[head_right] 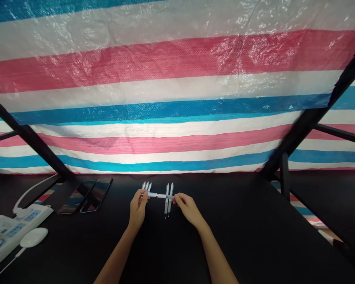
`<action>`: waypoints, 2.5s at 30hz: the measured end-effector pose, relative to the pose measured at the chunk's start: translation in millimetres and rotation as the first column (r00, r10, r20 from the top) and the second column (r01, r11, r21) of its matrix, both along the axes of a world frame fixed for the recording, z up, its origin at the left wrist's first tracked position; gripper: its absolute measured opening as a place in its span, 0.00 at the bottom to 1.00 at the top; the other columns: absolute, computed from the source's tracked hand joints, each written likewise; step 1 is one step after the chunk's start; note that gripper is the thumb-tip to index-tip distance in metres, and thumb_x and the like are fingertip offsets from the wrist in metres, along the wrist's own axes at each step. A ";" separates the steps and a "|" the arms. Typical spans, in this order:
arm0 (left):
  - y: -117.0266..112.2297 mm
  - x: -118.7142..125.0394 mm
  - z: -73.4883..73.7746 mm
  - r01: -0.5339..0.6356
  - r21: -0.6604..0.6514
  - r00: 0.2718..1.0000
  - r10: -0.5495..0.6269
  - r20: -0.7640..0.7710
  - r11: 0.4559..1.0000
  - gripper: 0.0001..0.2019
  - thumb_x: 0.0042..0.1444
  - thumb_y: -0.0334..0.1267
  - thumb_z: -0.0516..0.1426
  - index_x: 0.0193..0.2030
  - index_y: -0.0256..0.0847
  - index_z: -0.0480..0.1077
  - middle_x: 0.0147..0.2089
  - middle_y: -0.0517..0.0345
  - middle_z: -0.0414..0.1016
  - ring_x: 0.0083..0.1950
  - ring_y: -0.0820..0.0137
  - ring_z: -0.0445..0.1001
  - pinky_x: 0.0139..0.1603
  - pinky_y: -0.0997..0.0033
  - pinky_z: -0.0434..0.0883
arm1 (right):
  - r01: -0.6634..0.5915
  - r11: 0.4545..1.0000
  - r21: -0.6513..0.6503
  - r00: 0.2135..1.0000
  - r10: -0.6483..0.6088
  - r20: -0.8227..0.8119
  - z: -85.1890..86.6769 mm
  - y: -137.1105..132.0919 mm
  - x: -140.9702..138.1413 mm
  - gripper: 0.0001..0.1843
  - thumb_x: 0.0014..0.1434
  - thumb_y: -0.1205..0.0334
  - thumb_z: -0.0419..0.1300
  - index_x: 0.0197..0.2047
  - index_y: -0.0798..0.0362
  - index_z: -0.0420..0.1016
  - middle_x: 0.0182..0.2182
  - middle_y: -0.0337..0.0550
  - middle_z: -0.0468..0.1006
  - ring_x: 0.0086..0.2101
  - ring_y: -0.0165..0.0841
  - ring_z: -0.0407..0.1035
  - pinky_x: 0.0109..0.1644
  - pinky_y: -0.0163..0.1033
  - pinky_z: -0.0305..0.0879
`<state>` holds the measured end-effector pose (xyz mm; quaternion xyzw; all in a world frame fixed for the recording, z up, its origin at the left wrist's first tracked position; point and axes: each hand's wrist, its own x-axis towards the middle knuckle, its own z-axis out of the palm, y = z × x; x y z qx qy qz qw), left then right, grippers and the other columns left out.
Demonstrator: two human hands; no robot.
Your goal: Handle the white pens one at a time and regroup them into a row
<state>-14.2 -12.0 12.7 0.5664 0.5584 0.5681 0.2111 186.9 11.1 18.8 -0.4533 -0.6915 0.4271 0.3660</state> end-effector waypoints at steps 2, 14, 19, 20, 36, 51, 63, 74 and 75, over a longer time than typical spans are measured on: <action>0.1 -0.1 -0.5 0.000 0.003 1.000 0.000 -0.001 1.000 0.14 0.59 0.46 0.48 0.32 0.40 0.66 0.27 0.59 0.65 0.30 0.71 0.67 0.32 0.73 0.65 | -0.028 0.999 -0.016 0.999 0.028 0.032 2.5 -0.6 -0.3 0.27 0.62 0.46 0.43 0.24 0.54 0.71 0.22 0.39 0.67 0.26 0.31 0.61 0.30 0.35 0.56; -0.8 -0.9 6.1 -0.004 0.012 0.998 0.003 0.056 1.000 0.16 0.57 0.48 0.50 0.25 0.40 0.64 0.26 0.60 0.62 0.27 0.73 0.62 0.28 0.76 0.62 | 0.017 0.998 0.064 0.998 -0.013 -0.065 -3.5 3.5 3.7 0.12 0.57 0.52 0.56 0.35 0.53 0.72 0.26 0.38 0.69 0.27 0.30 0.61 0.31 0.34 0.58; -0.1 -0.4 8.0 0.001 0.014 0.995 -0.003 0.097 1.000 0.21 0.55 0.49 0.52 0.16 0.39 0.59 0.26 0.58 0.62 0.26 0.73 0.61 0.25 0.74 0.59 | 0.060 0.993 0.103 0.997 -0.055 -0.051 -6.9 4.7 3.3 0.12 0.55 0.54 0.57 0.36 0.52 0.74 0.27 0.40 0.71 0.28 0.32 0.63 0.32 0.35 0.59; 0.2 -0.7 7.5 0.009 0.008 0.994 -0.010 0.106 1.000 0.22 0.55 0.49 0.52 0.16 0.39 0.59 0.26 0.57 0.63 0.27 0.73 0.61 0.25 0.74 0.59 | 0.065 0.992 0.107 0.997 -0.060 -0.048 -7.3 4.8 3.2 0.12 0.55 0.54 0.57 0.36 0.53 0.74 0.26 0.40 0.71 0.28 0.32 0.63 0.32 0.35 0.59; 11.9 -23.6 -3.4 -0.082 -0.096 0.918 0.113 0.381 0.992 0.20 0.51 0.51 0.54 0.17 0.38 0.61 0.20 0.63 0.56 0.24 0.75 0.56 0.25 0.75 0.58 | 0.192 0.974 0.120 0.977 -0.178 -0.120 -7.2 9.8 14.2 0.16 0.54 0.49 0.57 0.38 0.52 0.74 0.23 0.37 0.63 0.27 0.32 0.59 0.32 0.37 0.57; 10.9 -25.3 -0.2 -0.091 -0.127 0.908 0.134 0.397 0.988 0.17 0.50 0.48 0.54 0.19 0.38 0.64 0.19 0.64 0.56 0.23 0.76 0.56 0.23 0.77 0.57 | 0.215 0.969 0.126 0.970 -0.196 -0.145 -9.9 12.3 16.8 0.18 0.53 0.48 0.57 0.39 0.53 0.74 0.23 0.38 0.65 0.26 0.32 0.59 0.31 0.37 0.57; 12.6 -24.1 -2.3 -0.088 -0.133 0.924 0.131 0.358 0.987 0.21 0.50 0.51 0.53 0.16 0.41 0.53 0.19 0.66 0.50 0.22 0.76 0.53 0.22 0.76 0.55 | 0.199 0.972 0.129 0.976 -0.184 -0.117 -10.5 11.0 15.6 0.16 0.54 0.50 0.57 0.38 0.52 0.74 0.22 0.37 0.64 0.26 0.32 0.60 0.31 0.37 0.58; 8.2 -15.6 0.0 -0.070 -0.133 0.967 0.100 0.234 0.989 0.22 0.53 0.53 0.51 0.17 0.40 0.56 0.18 0.66 0.51 0.21 0.76 0.53 0.22 0.76 0.54 | 0.162 0.979 0.126 0.984 -0.151 -0.098 -6.6 6.0 7.9 0.12 0.54 0.55 0.57 0.38 0.52 0.75 0.24 0.38 0.68 0.26 0.31 0.61 0.32 0.37 0.60; 7.6 -13.8 0.6 -0.065 -0.134 0.971 0.093 0.218 0.989 0.22 0.54 0.53 0.51 0.17 0.40 0.56 0.18 0.66 0.51 0.21 0.76 0.54 0.22 0.76 0.54 | 0.155 0.980 0.126 0.985 -0.145 -0.092 -6.4 5.3 6.6 0.12 0.54 0.55 0.57 0.38 0.52 0.75 0.24 0.38 0.69 0.26 0.31 0.61 0.31 0.37 0.60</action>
